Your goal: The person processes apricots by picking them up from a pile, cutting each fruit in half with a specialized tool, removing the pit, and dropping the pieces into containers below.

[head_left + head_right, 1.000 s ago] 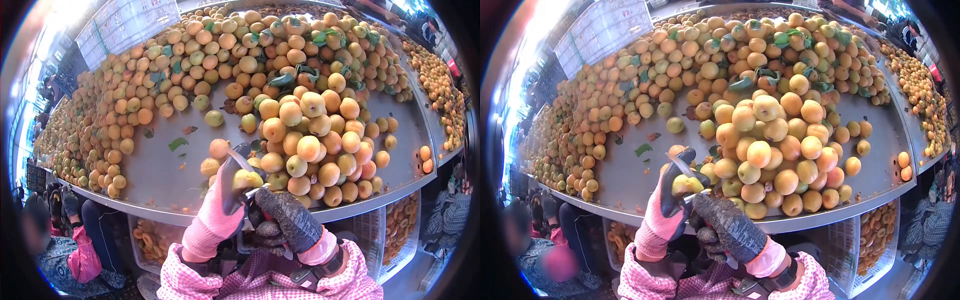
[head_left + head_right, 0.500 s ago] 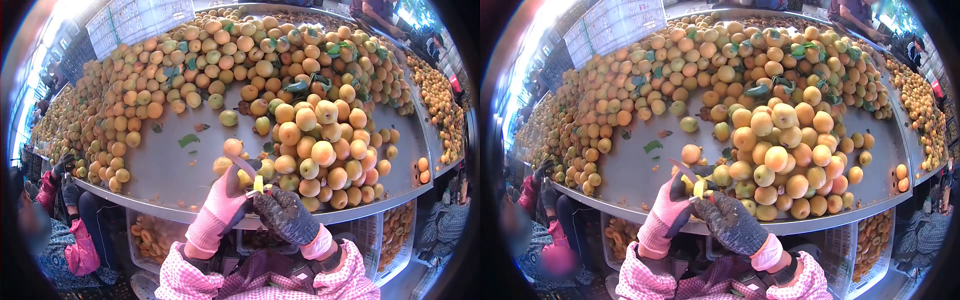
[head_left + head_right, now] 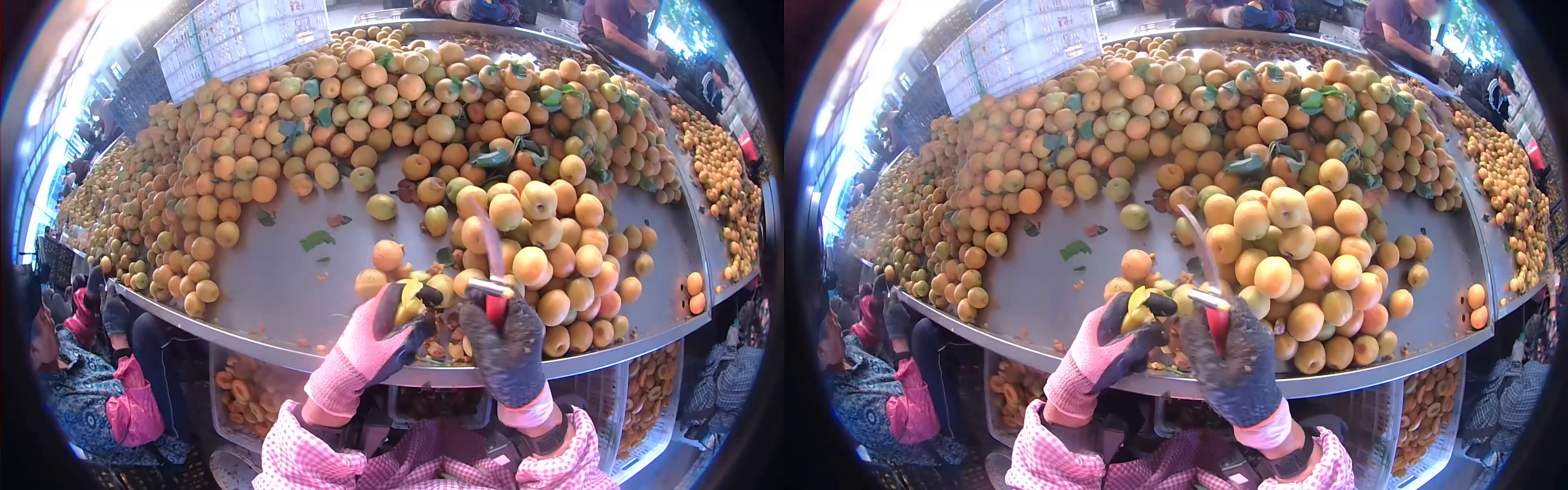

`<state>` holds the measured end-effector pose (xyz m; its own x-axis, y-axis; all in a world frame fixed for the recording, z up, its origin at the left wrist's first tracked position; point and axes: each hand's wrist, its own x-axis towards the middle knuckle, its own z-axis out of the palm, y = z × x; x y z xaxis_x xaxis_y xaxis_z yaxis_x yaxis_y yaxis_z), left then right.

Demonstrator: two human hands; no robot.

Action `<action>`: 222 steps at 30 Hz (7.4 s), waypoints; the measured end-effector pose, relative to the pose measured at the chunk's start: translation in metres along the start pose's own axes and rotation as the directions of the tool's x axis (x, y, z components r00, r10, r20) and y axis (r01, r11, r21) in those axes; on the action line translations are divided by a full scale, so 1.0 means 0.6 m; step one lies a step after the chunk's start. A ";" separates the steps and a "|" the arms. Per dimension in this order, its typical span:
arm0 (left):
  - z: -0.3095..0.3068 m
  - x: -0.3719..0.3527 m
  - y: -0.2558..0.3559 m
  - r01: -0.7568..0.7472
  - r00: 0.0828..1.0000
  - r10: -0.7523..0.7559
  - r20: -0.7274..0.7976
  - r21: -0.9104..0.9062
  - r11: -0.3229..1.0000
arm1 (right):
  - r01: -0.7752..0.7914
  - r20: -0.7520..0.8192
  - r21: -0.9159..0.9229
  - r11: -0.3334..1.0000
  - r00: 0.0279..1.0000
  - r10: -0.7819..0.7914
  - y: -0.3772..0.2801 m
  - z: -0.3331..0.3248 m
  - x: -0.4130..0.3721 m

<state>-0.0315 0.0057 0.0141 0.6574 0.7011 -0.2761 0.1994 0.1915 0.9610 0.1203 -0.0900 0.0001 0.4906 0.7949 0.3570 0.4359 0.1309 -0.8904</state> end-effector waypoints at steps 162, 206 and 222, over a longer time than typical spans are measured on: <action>0.052 0.027 -0.003 0.286 0.936 -0.172 -0.306 0.949 -0.131 | 0.196 -0.043 -0.137 0.971 0.978 -0.203 -0.009 -0.123 -0.026; 0.259 -0.384 0.009 -0.216 0.916 0.271 0.297 -0.205 0.955 | 0.195 0.039 -0.044 0.980 0.980 -0.194 -0.230 -0.218 -0.406; 0.156 -0.239 0.012 -0.070 0.994 0.085 0.062 -0.206 0.976 | -0.648 -0.393 -0.668 0.365 0.724 0.567 -0.297 -0.562 -0.782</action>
<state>-0.0565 -0.1578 0.0594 0.7157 0.6710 -0.1939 -0.0016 0.2792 0.9602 0.0667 -0.6859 0.0867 0.8987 0.4171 -0.1356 0.3452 -0.8633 -0.3681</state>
